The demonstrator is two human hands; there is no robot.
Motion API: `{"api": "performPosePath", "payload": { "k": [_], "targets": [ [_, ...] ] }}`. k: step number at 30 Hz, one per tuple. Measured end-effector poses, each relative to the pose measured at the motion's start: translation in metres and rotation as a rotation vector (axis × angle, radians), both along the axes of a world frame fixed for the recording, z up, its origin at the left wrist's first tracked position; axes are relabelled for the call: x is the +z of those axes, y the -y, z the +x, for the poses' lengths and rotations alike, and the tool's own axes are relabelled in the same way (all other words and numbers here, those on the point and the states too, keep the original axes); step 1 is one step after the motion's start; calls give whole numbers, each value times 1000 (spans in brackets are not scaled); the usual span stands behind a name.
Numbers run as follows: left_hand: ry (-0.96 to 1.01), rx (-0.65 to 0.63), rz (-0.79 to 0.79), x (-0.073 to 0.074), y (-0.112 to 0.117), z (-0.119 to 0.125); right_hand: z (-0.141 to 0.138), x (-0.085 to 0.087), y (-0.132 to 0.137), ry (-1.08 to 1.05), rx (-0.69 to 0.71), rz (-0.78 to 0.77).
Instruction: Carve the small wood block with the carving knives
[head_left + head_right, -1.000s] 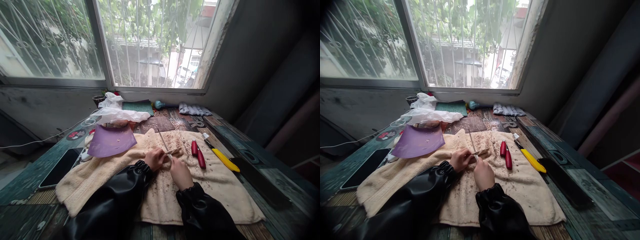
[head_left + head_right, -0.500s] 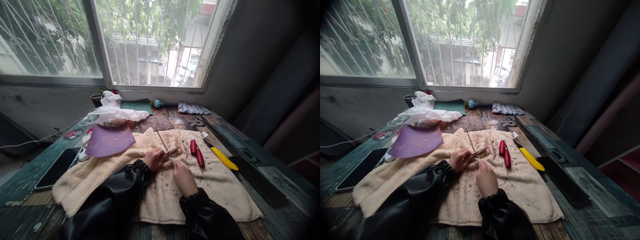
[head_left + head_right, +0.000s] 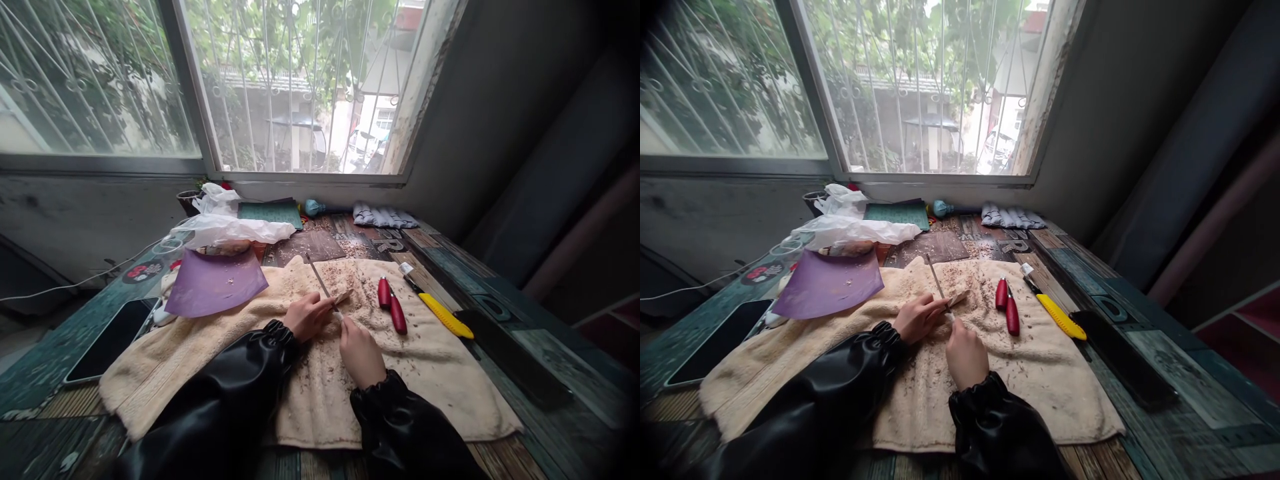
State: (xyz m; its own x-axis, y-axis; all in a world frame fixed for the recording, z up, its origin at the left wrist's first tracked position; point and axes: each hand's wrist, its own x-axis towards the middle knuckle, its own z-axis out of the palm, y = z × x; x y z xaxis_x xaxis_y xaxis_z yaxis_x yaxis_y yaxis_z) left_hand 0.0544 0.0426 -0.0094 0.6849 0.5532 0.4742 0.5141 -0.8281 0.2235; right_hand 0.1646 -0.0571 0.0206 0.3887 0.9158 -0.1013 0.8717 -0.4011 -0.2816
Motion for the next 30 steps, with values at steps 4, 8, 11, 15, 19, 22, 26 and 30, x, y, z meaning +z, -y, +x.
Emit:
{"api": "performPosePath", "payload": {
  "k": [4, 8, 11, 15, 19, 22, 26, 30],
  "targets": [
    [11, -7, 19, -2, -2, -1, 1, -1, 1, -6, 5, 5],
    [5, -7, 4, -3, -2, -1, 1, -2, 1, -12, 1, 7],
    [7, -1, -4, -3, -2, 0, 1, -3, 1, -16, -6, 5],
    [28, -6, -5, -2, -1, 0, 1, -3, 1, -21, -10, 5],
    [26, -1, -4, -1, -1, 0, 1, -2, 1, -25, -13, 8],
    [26, -6, -15, 0, -1, 0, 1, -3, 1, -28, -14, 7],
    [50, -14, -31, 2, 0, 1, 1, -3, 1, -30, -13, 5],
    [50, -11, -49, 1, 0, 0, 2, -4, 1, -29, -8, 11]
  ]
}}
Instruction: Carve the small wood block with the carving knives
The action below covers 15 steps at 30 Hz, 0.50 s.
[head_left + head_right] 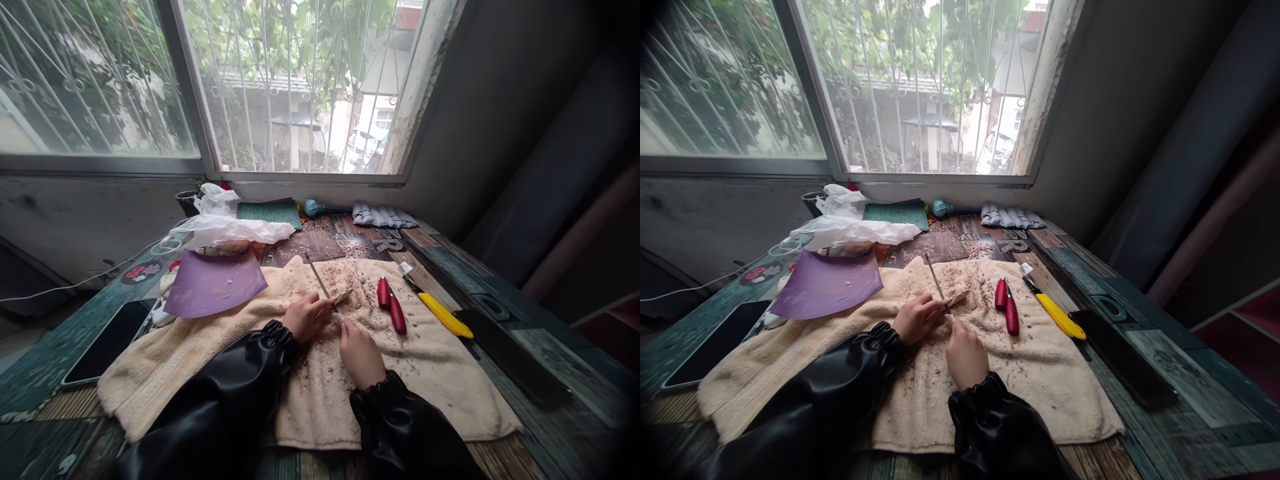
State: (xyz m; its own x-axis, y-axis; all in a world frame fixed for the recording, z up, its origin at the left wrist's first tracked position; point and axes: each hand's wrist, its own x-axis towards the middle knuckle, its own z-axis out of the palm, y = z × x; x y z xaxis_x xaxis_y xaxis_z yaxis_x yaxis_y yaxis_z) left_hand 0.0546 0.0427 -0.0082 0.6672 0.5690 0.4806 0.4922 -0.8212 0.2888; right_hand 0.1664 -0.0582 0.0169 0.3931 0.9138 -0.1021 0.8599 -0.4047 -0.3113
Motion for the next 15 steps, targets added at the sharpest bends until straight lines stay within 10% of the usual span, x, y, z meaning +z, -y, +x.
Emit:
{"api": "performPosePath", "payload": {
  "k": [15],
  "targets": [
    [21, -6, 15, -4, -1, -1, 1, -2, 0, -13, 1, 11]
  ]
}}
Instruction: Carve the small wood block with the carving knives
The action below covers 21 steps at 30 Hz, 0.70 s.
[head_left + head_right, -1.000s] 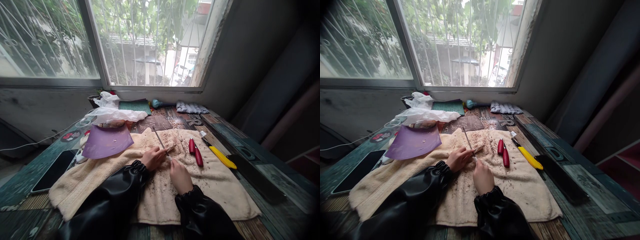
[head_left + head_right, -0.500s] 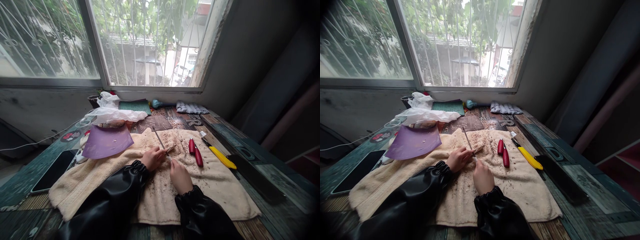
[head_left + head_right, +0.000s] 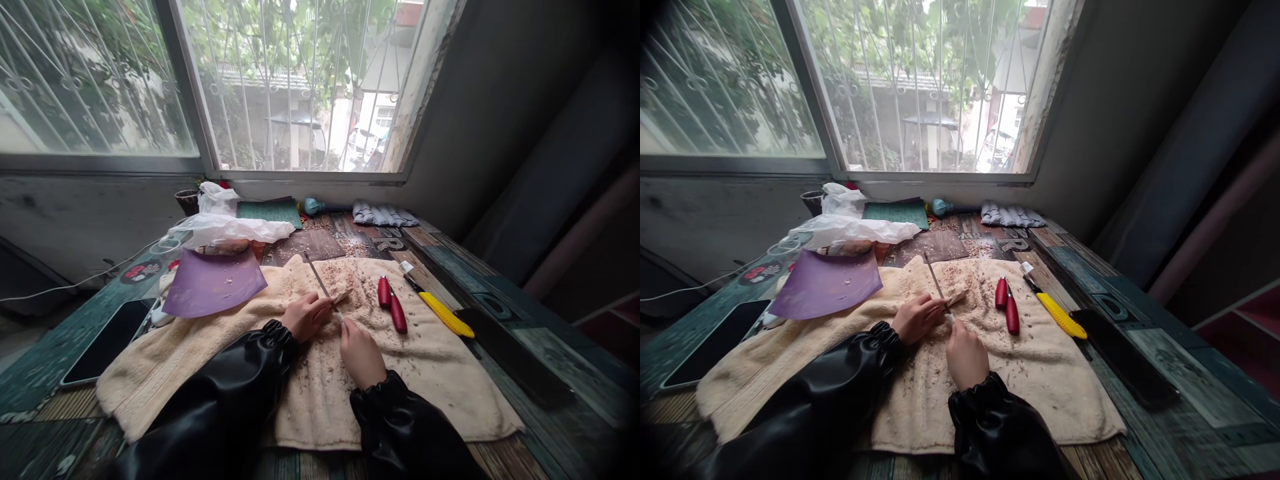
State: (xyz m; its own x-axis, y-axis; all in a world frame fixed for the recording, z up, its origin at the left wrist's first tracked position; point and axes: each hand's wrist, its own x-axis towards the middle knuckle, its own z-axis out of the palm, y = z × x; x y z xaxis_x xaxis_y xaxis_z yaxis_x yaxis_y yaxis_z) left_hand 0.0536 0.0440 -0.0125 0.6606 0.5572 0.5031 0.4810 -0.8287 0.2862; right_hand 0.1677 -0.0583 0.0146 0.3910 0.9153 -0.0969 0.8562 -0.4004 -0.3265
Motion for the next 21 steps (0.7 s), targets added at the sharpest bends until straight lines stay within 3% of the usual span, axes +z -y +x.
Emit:
{"api": "performPosePath", "payload": {
  "k": [11, 21],
  "targets": [
    [-65, 4, 19, 1, 0, -1, 0, 0, 0, -13, -1, 4],
    [121, 48, -7, -7, 3, -2, 1, -2, -1, -11, 9, 20]
  ]
}}
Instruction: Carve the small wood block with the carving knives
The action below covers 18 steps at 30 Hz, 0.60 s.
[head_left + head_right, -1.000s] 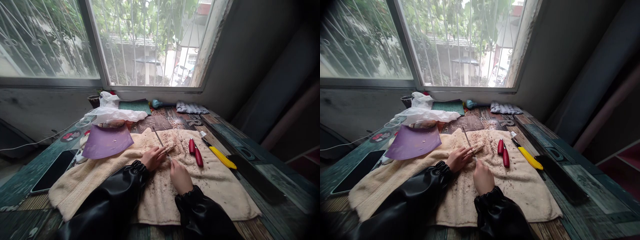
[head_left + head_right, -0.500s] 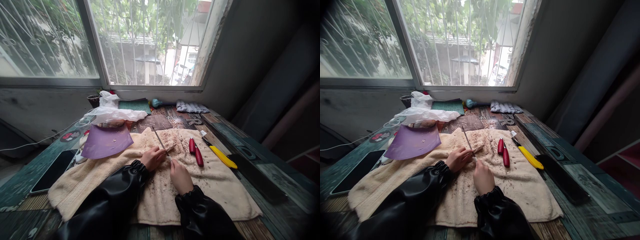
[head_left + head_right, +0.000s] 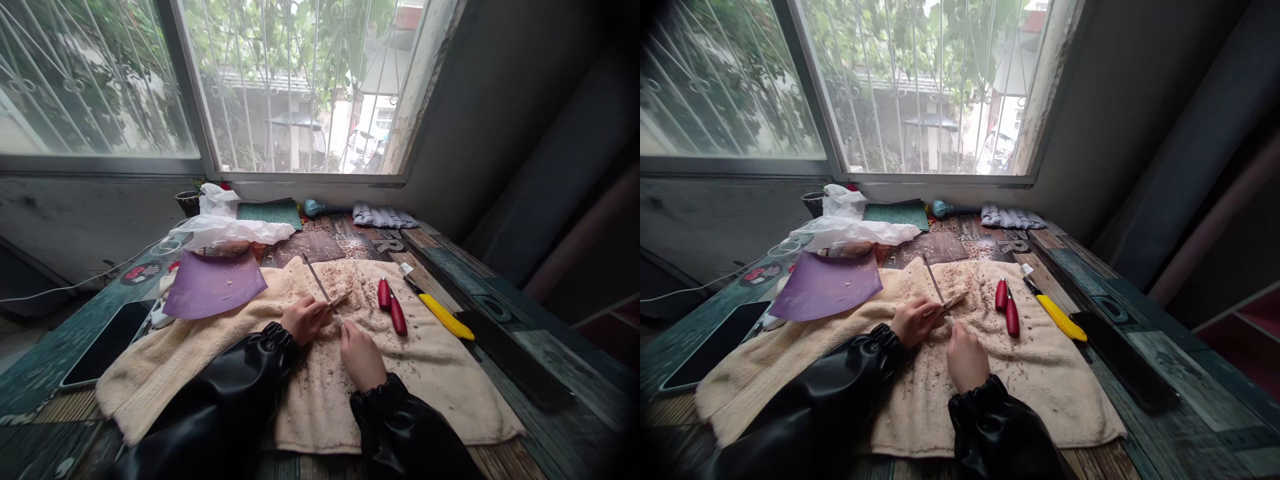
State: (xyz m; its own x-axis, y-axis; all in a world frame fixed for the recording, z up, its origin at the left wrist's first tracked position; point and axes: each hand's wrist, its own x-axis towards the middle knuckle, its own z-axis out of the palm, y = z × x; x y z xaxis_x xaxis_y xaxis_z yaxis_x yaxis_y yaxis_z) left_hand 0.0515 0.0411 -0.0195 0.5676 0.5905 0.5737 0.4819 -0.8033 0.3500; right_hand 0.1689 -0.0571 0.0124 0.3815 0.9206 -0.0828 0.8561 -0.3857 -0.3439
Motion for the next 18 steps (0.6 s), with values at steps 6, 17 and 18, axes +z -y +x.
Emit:
{"api": "performPosePath", "payload": {
  "k": [6, 17, 18],
  "targets": [
    [-25, 84, 52, 3, 3, 2, -1, 7, 4, 6, 18, -2],
    [-12, -12, -46, 1, -5, -1, 11, 12, 28, 30, 38, -63],
    [-13, -27, -50, 1, -5, -1, 10, 11, 24, 28, 35, -66]
  ]
}}
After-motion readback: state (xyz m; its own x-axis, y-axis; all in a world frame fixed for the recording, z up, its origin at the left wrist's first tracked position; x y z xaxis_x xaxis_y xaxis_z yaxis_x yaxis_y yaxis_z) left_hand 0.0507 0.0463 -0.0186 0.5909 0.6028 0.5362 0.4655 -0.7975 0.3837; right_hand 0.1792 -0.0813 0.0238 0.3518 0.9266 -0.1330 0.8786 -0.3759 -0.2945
